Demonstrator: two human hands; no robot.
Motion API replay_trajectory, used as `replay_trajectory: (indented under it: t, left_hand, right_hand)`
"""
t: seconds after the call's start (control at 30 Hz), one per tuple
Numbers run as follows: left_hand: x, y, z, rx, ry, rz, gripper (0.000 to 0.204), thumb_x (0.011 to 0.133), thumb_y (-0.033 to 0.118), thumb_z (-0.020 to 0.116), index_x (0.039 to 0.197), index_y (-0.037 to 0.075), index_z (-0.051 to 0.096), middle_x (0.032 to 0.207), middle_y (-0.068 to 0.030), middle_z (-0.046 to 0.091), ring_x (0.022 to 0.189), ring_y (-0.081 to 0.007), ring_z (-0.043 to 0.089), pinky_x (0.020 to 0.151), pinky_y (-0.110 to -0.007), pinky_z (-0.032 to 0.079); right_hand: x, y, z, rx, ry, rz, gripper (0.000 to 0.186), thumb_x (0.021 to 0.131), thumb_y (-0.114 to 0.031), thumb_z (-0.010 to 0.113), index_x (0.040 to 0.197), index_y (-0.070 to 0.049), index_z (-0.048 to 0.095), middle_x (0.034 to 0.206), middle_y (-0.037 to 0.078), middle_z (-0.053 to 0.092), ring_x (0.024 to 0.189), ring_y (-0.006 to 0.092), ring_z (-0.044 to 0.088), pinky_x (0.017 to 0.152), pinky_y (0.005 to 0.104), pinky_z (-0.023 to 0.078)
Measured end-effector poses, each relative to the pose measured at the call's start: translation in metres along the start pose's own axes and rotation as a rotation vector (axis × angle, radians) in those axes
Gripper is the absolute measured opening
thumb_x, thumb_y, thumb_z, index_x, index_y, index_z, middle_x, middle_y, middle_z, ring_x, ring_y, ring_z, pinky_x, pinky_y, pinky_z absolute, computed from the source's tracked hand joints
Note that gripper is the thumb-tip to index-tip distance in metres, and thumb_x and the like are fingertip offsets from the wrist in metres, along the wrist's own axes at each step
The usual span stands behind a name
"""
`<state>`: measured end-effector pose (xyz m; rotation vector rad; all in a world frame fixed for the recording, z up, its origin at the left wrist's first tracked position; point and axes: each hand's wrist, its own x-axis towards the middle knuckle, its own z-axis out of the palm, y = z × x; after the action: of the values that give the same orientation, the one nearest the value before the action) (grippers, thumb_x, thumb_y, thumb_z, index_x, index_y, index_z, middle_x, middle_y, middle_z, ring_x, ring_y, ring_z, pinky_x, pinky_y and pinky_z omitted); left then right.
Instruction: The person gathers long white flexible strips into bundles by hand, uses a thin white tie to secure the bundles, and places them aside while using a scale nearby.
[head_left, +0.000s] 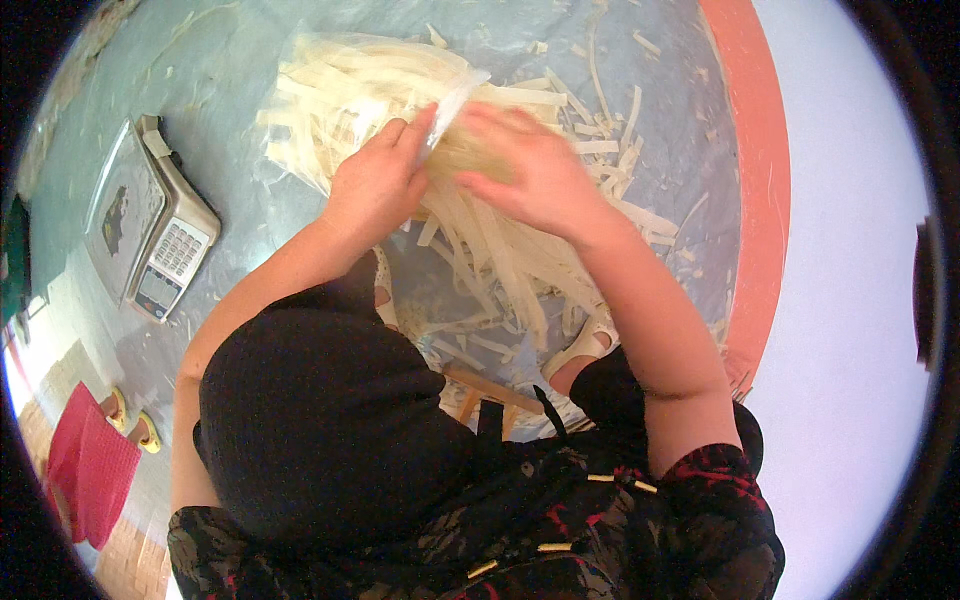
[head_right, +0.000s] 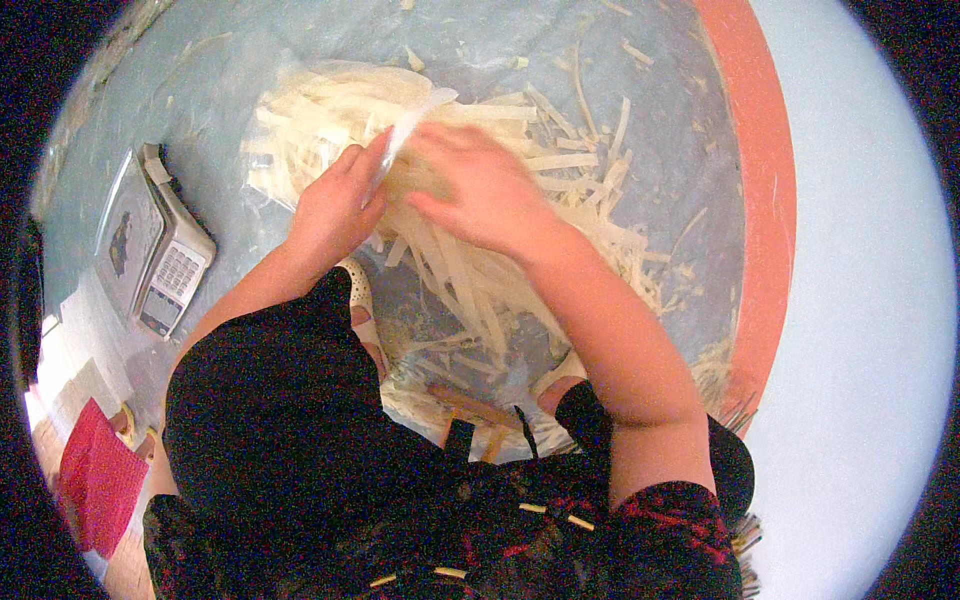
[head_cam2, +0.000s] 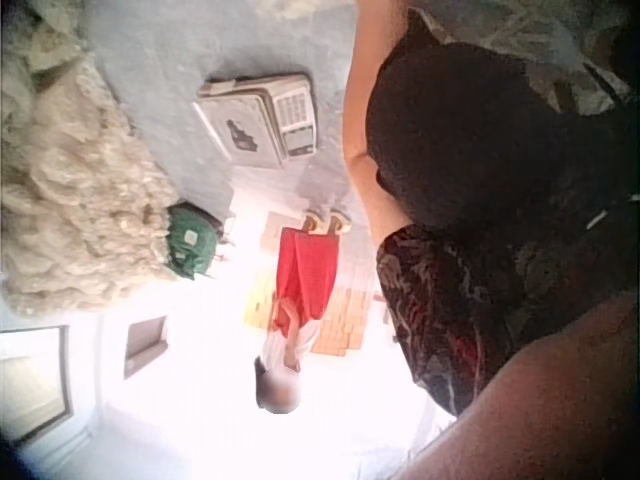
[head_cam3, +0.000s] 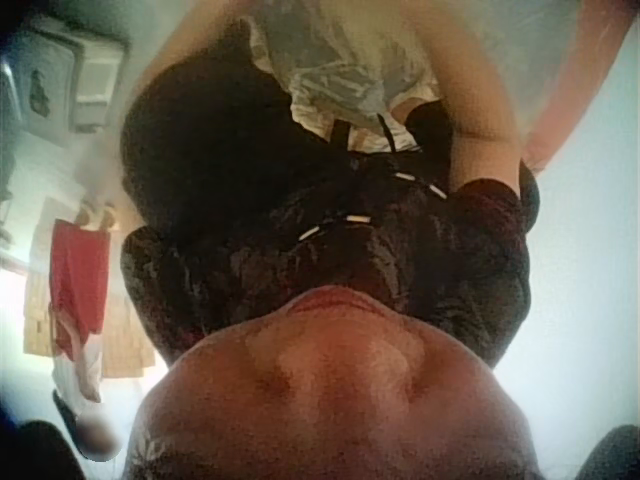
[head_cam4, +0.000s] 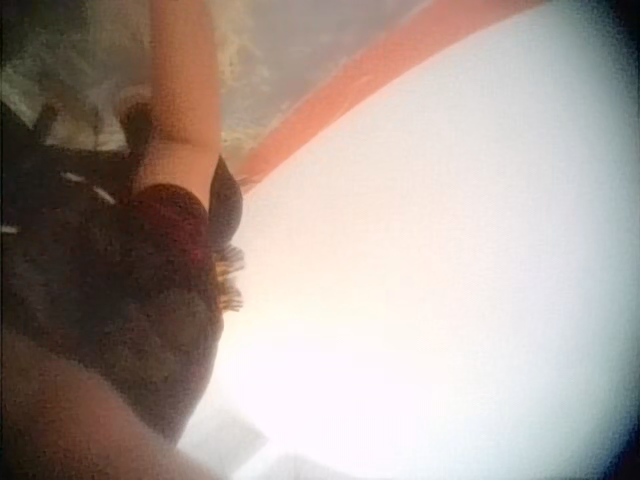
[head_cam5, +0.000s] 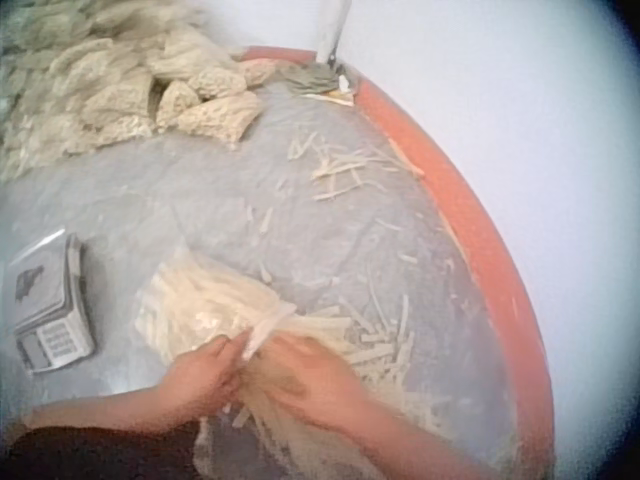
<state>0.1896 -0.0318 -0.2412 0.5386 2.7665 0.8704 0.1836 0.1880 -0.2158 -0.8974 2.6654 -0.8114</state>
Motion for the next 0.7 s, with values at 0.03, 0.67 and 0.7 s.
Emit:
replay_trajectory:
  t: [0.03,0.67,0.7]
  left_hand:
    - [0.0,-0.001,0.002,0.035,-0.023,0.017,0.063,0.08,0.01,0.059,0.141,0.011,0.041,0.102,-0.0124,0.056,0.086,-0.0321,0.062,0.071,-0.041,0.052]
    - [0.017,0.012,-0.012,-0.341,0.119,0.093,0.059,0.078,0.008,0.058,0.136,0.013,0.05,0.091,-0.0116,0.058,0.074,-0.0278,0.06,0.068,-0.038,0.05]
    - [0.018,0.008,-0.01,-0.366,0.125,0.07,0.06,0.078,0.009,0.058,0.137,0.013,0.048,0.093,-0.0122,0.059,0.075,-0.0279,0.06,0.07,-0.038,0.05]
  right_hand:
    - [-0.018,0.001,-0.013,-0.163,0.026,0.142,0.084,0.071,-0.041,0.074,0.139,-0.004,0.042,0.136,0.024,0.047,0.127,0.0368,0.045,0.106,0.0466,0.036]
    - [0.07,-0.01,0.005,-0.211,-0.315,0.3,0.053,0.074,-0.023,0.068,0.121,-0.002,0.055,0.105,0.022,0.066,0.096,0.0353,0.065,0.079,0.0463,0.052]
    - [0.071,-0.007,-0.001,-0.245,-0.349,0.229,0.051,0.074,-0.025,0.068,0.118,-0.004,0.058,0.107,0.021,0.066,0.098,0.0355,0.065,0.084,0.0472,0.051]
